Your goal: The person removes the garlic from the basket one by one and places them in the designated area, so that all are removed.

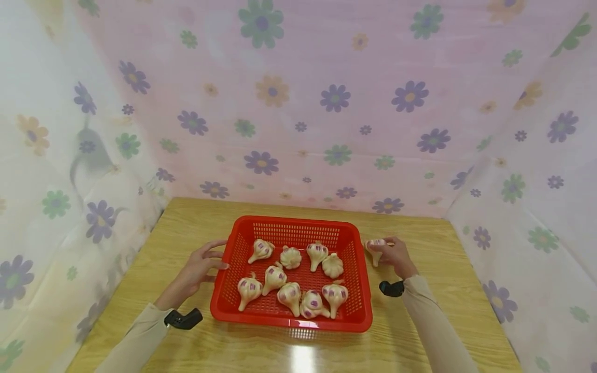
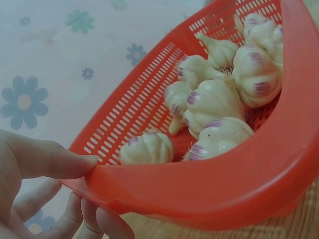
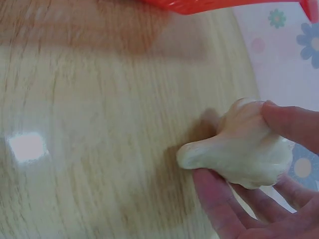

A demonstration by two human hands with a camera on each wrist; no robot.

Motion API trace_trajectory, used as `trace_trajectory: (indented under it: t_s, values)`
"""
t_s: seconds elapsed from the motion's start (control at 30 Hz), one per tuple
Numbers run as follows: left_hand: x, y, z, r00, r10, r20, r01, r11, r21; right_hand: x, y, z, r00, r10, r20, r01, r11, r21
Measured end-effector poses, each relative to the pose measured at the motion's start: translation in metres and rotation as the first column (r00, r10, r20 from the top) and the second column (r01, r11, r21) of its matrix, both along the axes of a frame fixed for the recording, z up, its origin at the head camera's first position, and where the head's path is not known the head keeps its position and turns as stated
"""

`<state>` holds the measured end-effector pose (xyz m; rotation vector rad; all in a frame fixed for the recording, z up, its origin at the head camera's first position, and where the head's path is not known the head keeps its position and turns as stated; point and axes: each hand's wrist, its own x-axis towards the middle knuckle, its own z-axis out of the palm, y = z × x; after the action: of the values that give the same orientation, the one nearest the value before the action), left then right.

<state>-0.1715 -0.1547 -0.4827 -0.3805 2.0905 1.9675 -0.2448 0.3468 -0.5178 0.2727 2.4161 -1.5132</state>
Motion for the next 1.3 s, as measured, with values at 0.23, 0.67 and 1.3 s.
trace_trajectory:
  t_s: [0.23, 0.67, 1.3]
  values:
    - [0.000, 0.000, -0.002, 1.000, 0.008, -0.002, -0.008, 1.000, 0.010, 0.000, 0.000, -0.005, 1.000, -0.014, -0.001, 0.014, 1.000, 0.011]
    - [0.001, 0.000, -0.002, 1.000, 0.008, -0.001, -0.008, 1.000, 0.009, 0.003, 0.002, -0.001, 1.000, 0.006, -0.031, -0.006, 1.000, 0.013]
    - [0.001, 0.000, -0.002, 1.000, 0.000, -0.011, 0.000, 1.000, 0.023, 0.007, 0.000, 0.039, 0.992, 0.113, -0.061, -0.105, 0.988, 0.111]
